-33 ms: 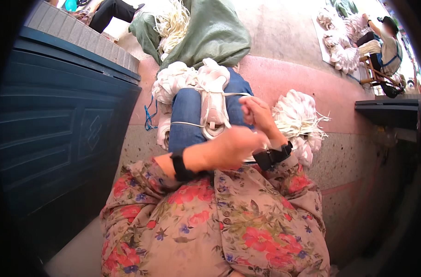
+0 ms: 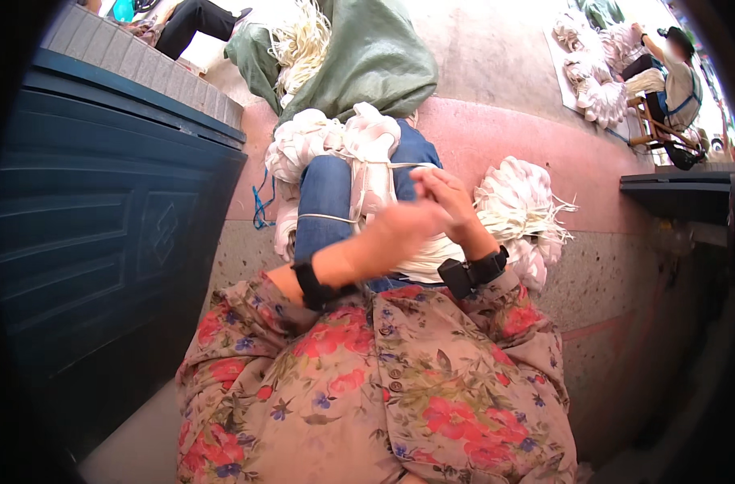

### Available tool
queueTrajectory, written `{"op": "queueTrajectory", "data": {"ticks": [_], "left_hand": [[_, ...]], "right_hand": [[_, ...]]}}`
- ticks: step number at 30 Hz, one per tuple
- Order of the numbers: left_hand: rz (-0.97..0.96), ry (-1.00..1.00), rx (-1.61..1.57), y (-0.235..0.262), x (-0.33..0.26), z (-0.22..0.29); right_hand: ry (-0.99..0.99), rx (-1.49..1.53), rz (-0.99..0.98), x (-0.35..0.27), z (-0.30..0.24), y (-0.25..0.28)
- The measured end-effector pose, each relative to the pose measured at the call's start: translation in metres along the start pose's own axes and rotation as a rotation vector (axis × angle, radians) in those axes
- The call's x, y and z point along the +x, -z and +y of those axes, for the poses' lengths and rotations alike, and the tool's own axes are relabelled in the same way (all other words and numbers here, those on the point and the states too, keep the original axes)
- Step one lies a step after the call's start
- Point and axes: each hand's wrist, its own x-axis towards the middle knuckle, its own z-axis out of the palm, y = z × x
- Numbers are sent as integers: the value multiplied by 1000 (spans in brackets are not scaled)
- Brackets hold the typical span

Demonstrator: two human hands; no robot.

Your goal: Lace and prepare white athletic shoes for finishing.

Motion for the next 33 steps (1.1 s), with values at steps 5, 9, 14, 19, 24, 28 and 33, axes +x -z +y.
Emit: {"op": "queueTrajectory", "data": {"ticks": [5, 9, 14, 19, 24, 28, 33], "left_hand": [[182, 504, 66, 36, -14, -26], [182, 576, 37, 37, -22, -35], [177, 656, -12, 39, -23, -32], [104, 684, -220, 47, -22, -56], [29, 531, 392, 76, -5, -134], [-231, 483, 623, 83, 18, -154], [-549, 646, 376, 92, 46, -148]], "right_hand": [[40, 21, -111, 9, 1, -26], [51, 16, -170, 13, 5, -36], [49, 23, -187, 17, 5, -43], [180, -48, -120, 21, 7, -38], [238, -34, -124, 15, -29, -36], [380, -73, -224, 4, -86, -45], [679, -285, -193, -23, -172, -41]]}}
